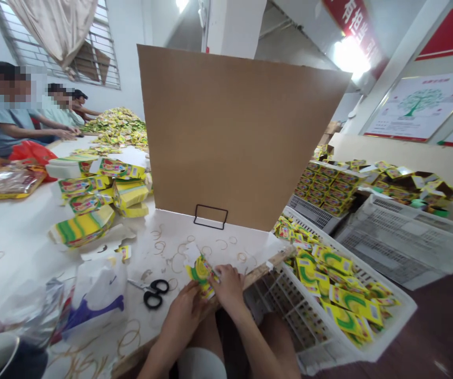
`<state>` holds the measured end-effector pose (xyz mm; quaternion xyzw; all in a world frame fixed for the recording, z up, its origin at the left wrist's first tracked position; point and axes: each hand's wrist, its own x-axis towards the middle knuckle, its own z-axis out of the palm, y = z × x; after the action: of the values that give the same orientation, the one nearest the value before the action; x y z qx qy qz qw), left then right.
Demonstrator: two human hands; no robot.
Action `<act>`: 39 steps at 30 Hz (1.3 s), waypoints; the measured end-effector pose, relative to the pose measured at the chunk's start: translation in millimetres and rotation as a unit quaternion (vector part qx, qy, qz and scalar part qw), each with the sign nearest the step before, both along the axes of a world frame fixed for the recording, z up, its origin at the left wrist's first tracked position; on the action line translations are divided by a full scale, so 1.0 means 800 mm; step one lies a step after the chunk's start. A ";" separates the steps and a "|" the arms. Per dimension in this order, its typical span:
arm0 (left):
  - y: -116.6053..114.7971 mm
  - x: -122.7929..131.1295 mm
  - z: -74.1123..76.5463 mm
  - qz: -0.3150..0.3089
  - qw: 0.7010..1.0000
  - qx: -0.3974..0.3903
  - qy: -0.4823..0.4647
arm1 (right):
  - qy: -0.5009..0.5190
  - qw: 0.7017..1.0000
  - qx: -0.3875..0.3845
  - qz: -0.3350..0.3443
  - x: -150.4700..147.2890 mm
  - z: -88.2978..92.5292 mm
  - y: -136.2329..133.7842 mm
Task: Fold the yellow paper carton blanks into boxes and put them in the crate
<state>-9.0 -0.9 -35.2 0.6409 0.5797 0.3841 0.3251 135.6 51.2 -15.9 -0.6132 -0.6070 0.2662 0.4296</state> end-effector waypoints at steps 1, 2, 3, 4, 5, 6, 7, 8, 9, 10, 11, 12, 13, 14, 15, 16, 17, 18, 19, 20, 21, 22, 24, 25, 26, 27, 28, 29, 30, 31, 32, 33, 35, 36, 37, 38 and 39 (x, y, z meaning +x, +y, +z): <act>-0.001 0.000 0.001 -0.005 1.000 -0.004 0.003 | -0.020 1.000 -0.006 0.000 -0.013 -0.002 0.002; -0.002 0.001 0.003 -0.010 1.000 -0.008 0.004 | -0.034 0.999 -0.011 0.001 -0.021 -0.004 0.005; -0.003 0.001 0.004 -0.014 1.000 -0.011 0.002 | -0.041 0.999 -0.015 0.001 -0.026 -0.005 0.008; -0.004 0.001 0.005 -0.015 1.000 -0.014 -0.001 | -0.041 0.999 -0.018 0.001 -0.027 -0.005 0.010; -0.004 0.001 0.006 -0.014 1.000 -0.015 -0.007 | -0.034 0.999 -0.023 0.002 -0.026 -0.006 0.013; -0.004 0.002 0.007 -0.013 1.000 -0.016 -0.016 | -0.020 0.999 -0.028 0.005 -0.023 -0.006 0.015; -0.003 0.001 0.007 -0.011 0.999 -0.016 -0.029 | 0.003 0.999 -0.034 0.011 -0.019 -0.005 0.016; -0.002 0.001 0.007 -0.007 0.999 -0.014 -0.044 | 0.032 0.999 -0.038 0.018 -0.015 -0.005 0.016; -0.001 0.000 0.008 0.000 0.998 -0.011 -0.064 | 0.068 0.997 -0.041 0.025 -0.011 -0.003 0.016; 0.000 -0.001 0.009 0.010 0.996 -0.007 -0.088 | 0.108 0.993 -0.044 0.032 -0.006 -0.002 0.014; 0.001 -0.003 0.010 0.019 0.993 -0.004 -0.113 | 0.152 0.986 -0.048 0.039 -0.003 0.001 0.010; 0.002 -0.004 0.013 0.026 0.990 -0.002 -0.136 | 0.197 0.978 -0.054 0.048 -0.001 0.003 0.005; 0.003 -0.006 0.016 0.024 0.986 -0.003 -0.167 | 0.240 0.967 -0.063 0.058 0.001 0.006 -0.002; 0.002 -0.006 0.020 0.015 0.977 -0.009 -0.211 | 0.281 0.954 -0.076 0.072 0.001 0.009 -0.010; 0.002 -0.006 0.025 -0.002 0.964 -0.020 -0.266 | 0.317 0.940 -0.090 0.085 0.000 0.011 -0.020; 0.000 -0.005 0.030 -0.020 0.943 -0.036 -0.329 | 0.348 0.927 -0.104 0.095 -0.002 0.013 -0.029; -0.001 -0.003 0.034 -0.037 0.918 -0.056 -0.391 | 0.373 0.915 -0.117 0.103 -0.004 0.014 -0.039; -0.003 0.000 0.039 -0.051 0.892 -0.076 -0.443 | 0.392 0.904 -0.128 0.111 -0.005 0.015 -0.048; -0.006 0.003 0.042 -0.062 0.870 -0.095 -0.479 | 0.411 0.893 -0.138 0.119 -0.007 0.016 -0.055; -0.007 0.006 0.045 -0.075 0.857 -0.110 -0.497 | 0.430 0.882 -0.146 0.127 -0.007 0.017 -0.061; -0.009 0.009 0.046 -0.092 0.848 -0.121 -0.507 | 0.449 0.871 -0.148 0.134 -0.006 0.018 -0.066; -0.009 0.011 0.047 -0.105 0.843 -0.126 -0.512 | 0.464 0.863 -0.146 0.139 -0.005 0.019 -0.069; -0.009 0.015 0.045 -0.095 0.841 -0.125 -0.517 | 0.475 0.857 -0.138 0.143 0.000 0.021 -0.072; -0.009 0.016 0.044 -0.070 0.844 -0.124 -0.517 | 0.468 0.861 -0.137 0.142 0.002 0.023 -0.073; -0.008 0.017 0.044 -0.039 0.849 -0.122 -0.512 | 0.451 0.870 -0.137 0.141 0.004 0.024 -0.074; -0.008 0.017 0.045 -0.015 0.854 -0.121 -0.505 | 0.429 0.881 -0.137 0.142 0.005 0.025 -0.074; -0.009 0.018 0.046 -0.010 0.859 -0.118 -0.499 | 0.404 0.893 -0.135 0.145 0.006 0.026 -0.075; -0.009 0.019 0.048 -0.025 0.862 -0.115 -0.492 | 0.376 0.905 -0.129 0.149 0.006 0.027 -0.077; -0.011 0.020 0.051 -0.051 0.863 -0.112 -0.490 | 0.342 0.920 -0.121 0.148 0.006 0.027 -0.078; -0.012 0.022 0.054 -0.076 0.859 -0.113 -0.493 | 0.303 0.937 -0.109 0.138 0.006 0.027 -0.080; -0.014 0.025 0.056 -0.091 0.851 -0.118 -0.503 | 0.258 0.955 -0.089 0.117 0.007 0.027 -0.082; -0.016 0.027 0.058 -0.087 0.842 -0.127 -0.518 | 0.208 0.973 -0.056 0.088 0.008 0.028 -0.084; -0.020 0.032 0.060 -0.036 0.818 -0.166 -0.550 | 0.096 0.993 0.050 0.038 0.012 0.029 -0.086; -0.021 0.033 0.060 -0.005 0.806 -0.188 -0.562 | 0.042 0.993 0.106 0.034 0.014 0.031 -0.086; -0.022 0.034 0.060 0.019 0.794 -0.209 -0.570 | -0.007 0.988 0.149 0.049 0.017 0.032 -0.086; -0.023 0.035 0.061 0.036 0.785 -0.230 -0.574 | -0.045 0.982 0.171 0.072 0.020 0.035 -0.085; -0.023 0.035 0.062 0.041 0.778 -0.248 -0.577 | -0.070 0.978 0.169 0.097 0.022 0.037 -0.084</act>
<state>18.8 -19.7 14.0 0.1726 0.3846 0.5380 0.7300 153.3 -16.3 13.6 -0.4874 -0.7281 0.1565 0.4558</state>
